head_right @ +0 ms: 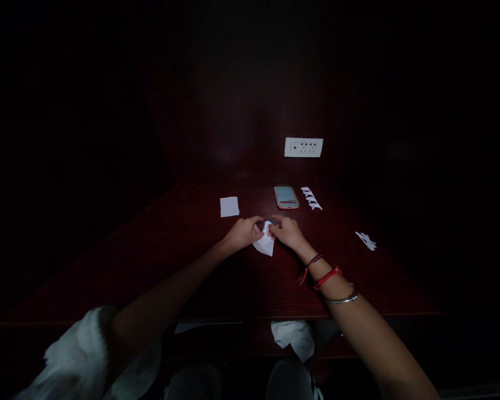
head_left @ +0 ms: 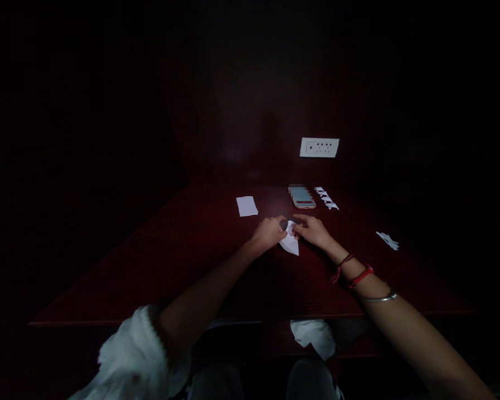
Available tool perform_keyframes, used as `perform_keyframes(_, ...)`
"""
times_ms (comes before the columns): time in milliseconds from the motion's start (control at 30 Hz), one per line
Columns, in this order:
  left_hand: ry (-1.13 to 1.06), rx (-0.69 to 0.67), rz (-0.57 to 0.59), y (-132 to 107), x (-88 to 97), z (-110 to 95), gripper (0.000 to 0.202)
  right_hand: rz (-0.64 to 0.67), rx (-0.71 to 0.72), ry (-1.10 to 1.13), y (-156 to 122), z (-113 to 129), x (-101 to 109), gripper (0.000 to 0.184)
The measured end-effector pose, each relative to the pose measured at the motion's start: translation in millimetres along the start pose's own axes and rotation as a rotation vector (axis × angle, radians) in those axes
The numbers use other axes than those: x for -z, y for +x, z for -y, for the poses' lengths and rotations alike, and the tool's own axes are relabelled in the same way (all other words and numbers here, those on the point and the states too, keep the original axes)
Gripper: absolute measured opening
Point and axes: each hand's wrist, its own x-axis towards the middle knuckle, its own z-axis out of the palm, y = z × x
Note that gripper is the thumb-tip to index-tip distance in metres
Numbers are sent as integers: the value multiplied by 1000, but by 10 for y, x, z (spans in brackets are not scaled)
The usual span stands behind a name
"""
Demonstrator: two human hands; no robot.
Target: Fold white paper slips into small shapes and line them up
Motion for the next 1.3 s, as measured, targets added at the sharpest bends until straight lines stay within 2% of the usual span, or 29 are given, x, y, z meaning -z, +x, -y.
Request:
perform_keyframes(200,115,9,-16,-23,38,-57,31,-6,-6,16,1,11,-13,23)
perform_keyframes(333,141,30,-16,-32,50,-78,28,-26,15,-12,-13,31,-2,17)
perform_keyframes(733,223,56,-60,-21,-2,-46,29,-19,19,-9,67,-129,-77,14)
perform_keyframes(1100,284,98,-40,-15,2,-83,21,-23,25,-36,36,-69,-74,13)
perform_keyframes(1300,228,168,-41,-19,6,-110,19,-26,12,-36,47,-73,-73,12)
